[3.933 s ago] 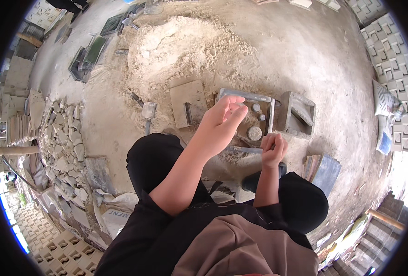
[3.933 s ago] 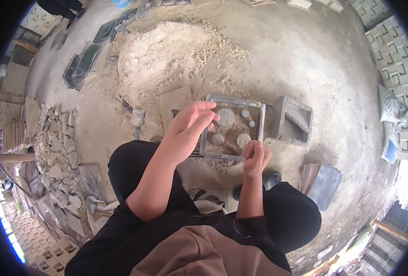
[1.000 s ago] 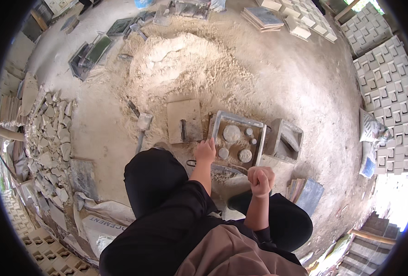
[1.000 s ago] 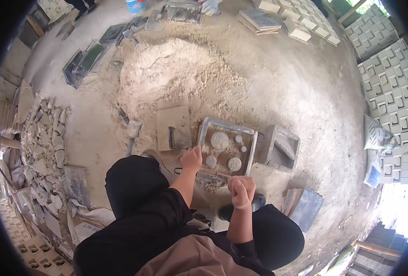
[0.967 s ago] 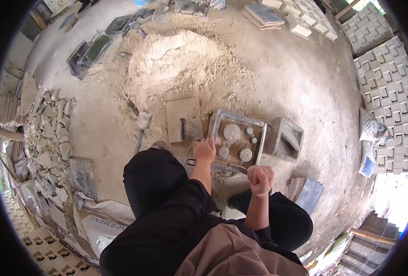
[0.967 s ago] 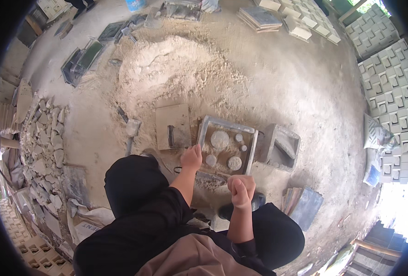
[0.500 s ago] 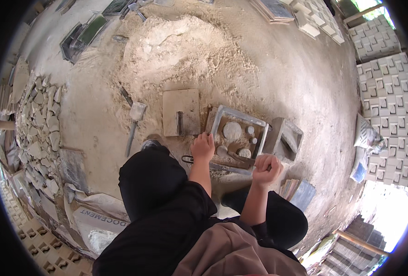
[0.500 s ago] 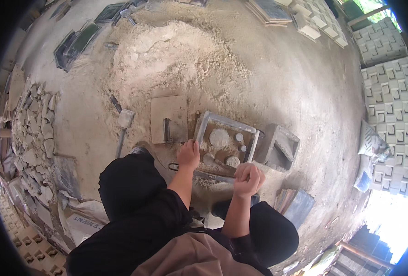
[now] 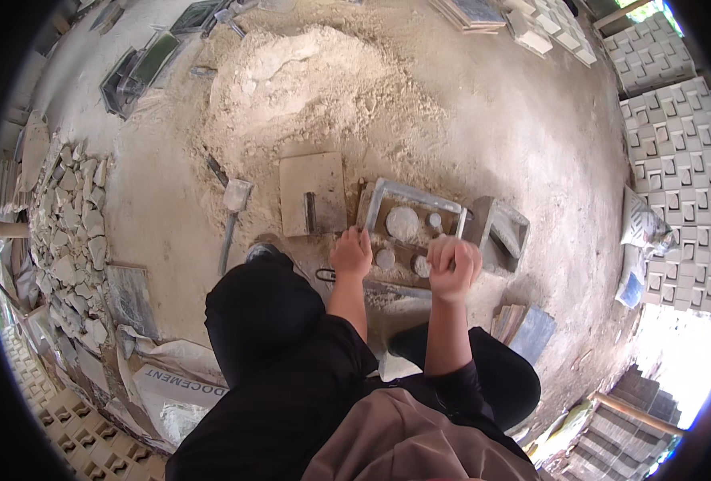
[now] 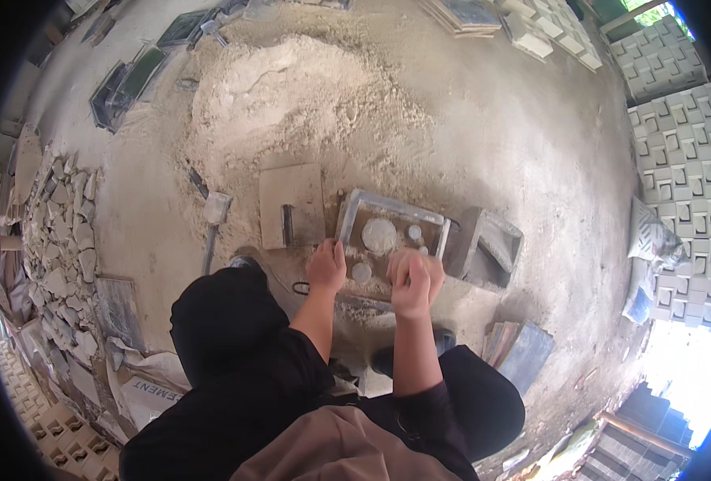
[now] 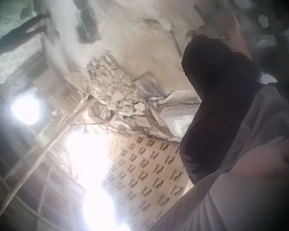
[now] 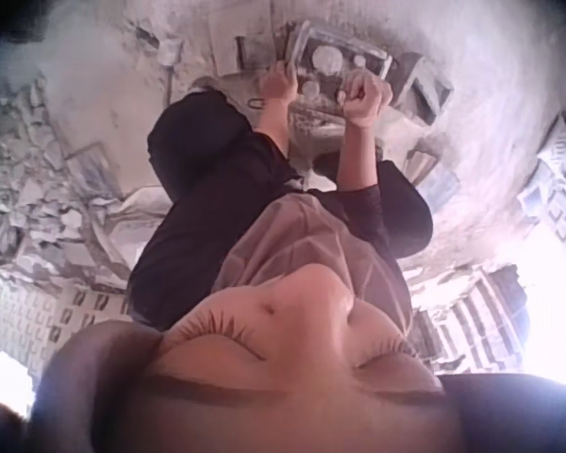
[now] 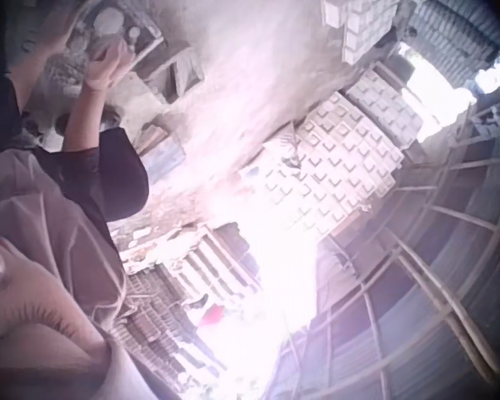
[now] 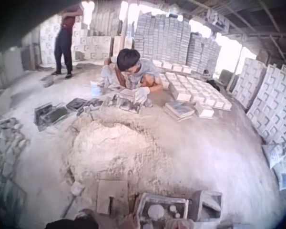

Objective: The person uses a small metal tool to compress and shape sand-like material into circular molds within a square frame. They repeatedly press the tool into different sections of the mold by hand.

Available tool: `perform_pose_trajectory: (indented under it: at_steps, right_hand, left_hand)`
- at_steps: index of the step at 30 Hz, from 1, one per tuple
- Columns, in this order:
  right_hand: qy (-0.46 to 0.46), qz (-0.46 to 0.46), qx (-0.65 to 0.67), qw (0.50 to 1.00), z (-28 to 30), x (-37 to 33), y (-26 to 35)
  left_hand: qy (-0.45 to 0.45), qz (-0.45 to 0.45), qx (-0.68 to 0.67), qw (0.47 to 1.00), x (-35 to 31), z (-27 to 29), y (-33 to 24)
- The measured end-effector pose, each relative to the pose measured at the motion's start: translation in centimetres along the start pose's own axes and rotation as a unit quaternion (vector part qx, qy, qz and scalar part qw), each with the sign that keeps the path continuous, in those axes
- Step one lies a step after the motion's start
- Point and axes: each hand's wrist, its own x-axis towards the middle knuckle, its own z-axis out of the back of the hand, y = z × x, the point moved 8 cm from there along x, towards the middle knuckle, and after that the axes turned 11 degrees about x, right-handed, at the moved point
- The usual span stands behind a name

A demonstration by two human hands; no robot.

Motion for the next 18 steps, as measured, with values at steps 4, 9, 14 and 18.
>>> perform_pose_trajectory:
  at_steps: [4, 9, 14, 18]
  right_hand:
    - [0.043, 0.019, -0.026, 0.999, 0.2, 0.4, -1.4]
    - [0.079, 0.069, -0.026, 0.994, -1.3, -1.1, 1.0]
    - [0.053, -0.015, -0.076, 0.996, 0.4, 0.4, -0.9]
    - [0.089, 0.044, 0.012, 0.995, -1.3, -0.4, -0.4]
  left_hand:
    - [0.003, -0.002, -0.016, 1.0, 1.3, 0.0, -1.0]
    - [0.006, 0.004, -0.021, 1.0, 0.9, -0.1, -0.5]
    - [0.008, 0.012, -0.069, 0.997, 0.7, 0.0, -0.2]
    - [0.003, 0.034, -0.101, 0.994, 0.7, 0.7, -0.1]
